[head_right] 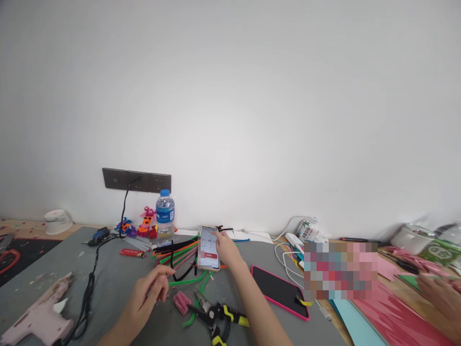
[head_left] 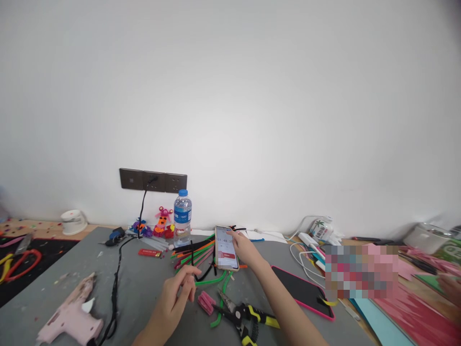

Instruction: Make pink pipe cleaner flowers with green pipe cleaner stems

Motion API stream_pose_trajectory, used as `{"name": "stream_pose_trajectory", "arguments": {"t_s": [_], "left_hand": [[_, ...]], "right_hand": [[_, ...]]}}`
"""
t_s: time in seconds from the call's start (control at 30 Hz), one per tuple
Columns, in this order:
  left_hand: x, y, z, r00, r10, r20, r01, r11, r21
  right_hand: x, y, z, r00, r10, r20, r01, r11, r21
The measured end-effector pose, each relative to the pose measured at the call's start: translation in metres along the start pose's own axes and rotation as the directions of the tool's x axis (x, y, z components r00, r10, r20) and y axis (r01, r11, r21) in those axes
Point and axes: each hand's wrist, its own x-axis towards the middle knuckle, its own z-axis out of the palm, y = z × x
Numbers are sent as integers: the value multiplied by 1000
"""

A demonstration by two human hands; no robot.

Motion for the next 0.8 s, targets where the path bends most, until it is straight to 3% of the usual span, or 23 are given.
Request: {"name": "stream_pose_trajectory", "arguments": {"t_s": [0.3,0.7,0.8], "left_hand": [[-1,6,2,999,8,41,-8,1000,-1],[-3,3,6,998,-49,-46,46,997,-58],[-4,5,5,999,-30,-17,29,998,-48]], "right_hand": [[2,-4,-3,1000,8,26,-7,1000,-14],[4,5,-9,999,-15,50,12,999,53],[6,11,-12,996,-13,85,6,996,90]]}}
